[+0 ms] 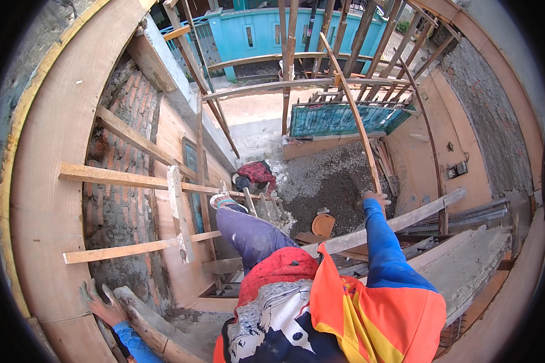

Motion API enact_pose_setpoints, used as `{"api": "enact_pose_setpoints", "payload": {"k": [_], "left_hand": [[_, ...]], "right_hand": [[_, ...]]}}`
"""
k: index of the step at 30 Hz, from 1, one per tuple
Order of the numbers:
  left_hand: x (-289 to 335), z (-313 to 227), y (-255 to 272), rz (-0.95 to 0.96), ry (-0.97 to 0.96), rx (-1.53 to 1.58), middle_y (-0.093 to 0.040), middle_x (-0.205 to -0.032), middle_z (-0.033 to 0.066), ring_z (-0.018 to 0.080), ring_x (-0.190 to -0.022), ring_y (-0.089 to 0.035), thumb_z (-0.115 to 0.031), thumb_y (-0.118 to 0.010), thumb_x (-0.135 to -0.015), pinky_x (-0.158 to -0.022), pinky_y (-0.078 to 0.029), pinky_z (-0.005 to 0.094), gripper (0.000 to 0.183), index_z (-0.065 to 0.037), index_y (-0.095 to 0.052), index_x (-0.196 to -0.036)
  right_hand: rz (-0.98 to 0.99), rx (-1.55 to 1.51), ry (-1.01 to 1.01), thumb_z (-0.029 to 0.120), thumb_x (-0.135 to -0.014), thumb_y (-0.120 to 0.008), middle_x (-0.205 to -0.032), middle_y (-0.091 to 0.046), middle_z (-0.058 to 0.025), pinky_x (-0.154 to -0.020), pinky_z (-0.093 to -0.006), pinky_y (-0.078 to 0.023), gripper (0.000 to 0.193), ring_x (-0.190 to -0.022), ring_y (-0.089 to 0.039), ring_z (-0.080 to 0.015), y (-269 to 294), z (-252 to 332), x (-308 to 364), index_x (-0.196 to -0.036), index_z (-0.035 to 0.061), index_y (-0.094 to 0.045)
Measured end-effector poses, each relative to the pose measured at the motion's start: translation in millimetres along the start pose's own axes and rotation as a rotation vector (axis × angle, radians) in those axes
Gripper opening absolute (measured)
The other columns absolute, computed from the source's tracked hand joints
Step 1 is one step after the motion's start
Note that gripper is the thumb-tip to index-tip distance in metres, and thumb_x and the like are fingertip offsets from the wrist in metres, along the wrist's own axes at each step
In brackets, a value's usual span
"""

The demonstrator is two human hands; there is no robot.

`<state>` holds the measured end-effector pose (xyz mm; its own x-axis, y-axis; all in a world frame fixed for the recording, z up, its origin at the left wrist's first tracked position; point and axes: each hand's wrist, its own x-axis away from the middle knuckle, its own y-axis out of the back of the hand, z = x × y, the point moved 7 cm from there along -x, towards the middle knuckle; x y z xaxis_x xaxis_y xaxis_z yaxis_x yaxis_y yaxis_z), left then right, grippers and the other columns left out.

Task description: The person applies wet cement to a curved ceiling surface using a trowel. They receive a bowl of cement from a coworker below, scoop the material, and spread it onto the formwork, smoothing the surface repeatedly.

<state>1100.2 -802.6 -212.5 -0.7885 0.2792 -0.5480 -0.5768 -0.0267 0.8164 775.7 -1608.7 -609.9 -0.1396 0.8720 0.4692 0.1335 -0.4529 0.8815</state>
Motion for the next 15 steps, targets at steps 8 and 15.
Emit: {"api": "enact_pose_setpoints", "payload": {"k": [8,15], "left_hand": [[-53.2,-16.0,18.1,-0.096,-0.049,-0.105,-0.038,-0.144,0.0269,0.0442,-0.137,-0.029,-0.016,-0.06,-0.089,-0.115,-0.021,0.0542,0.046,-0.009,-0.051,-0.133],[-100.2,-24.7,11.5,-0.148,-0.181,-0.046,-0.051,-0.133,0.013,0.0352,-0.135,-0.038,-0.014,-0.064,-0.083,-0.115,-0.022,0.0539,0.041,-0.012,-0.057,-0.123]], "right_hand": [[0.204,-0.082,0.228,0.04,-0.09,-0.059,-0.125,-0.059,-0.0234,-0.098,-0.0417,-0.047,0.052,-0.119,-0.055,-0.0352,-137.0,26.8,15.2,-0.122,-0.0009,-0.058],[0.084,-0.213,0.676,0.038,-0.088,-0.061,-0.115,-0.064,-0.0215,-0.094,-0.0429,-0.048,0.045,-0.109,-0.06,-0.0371,-114.1,164.1,36.4,-0.116,0.0028,-0.061]]}}
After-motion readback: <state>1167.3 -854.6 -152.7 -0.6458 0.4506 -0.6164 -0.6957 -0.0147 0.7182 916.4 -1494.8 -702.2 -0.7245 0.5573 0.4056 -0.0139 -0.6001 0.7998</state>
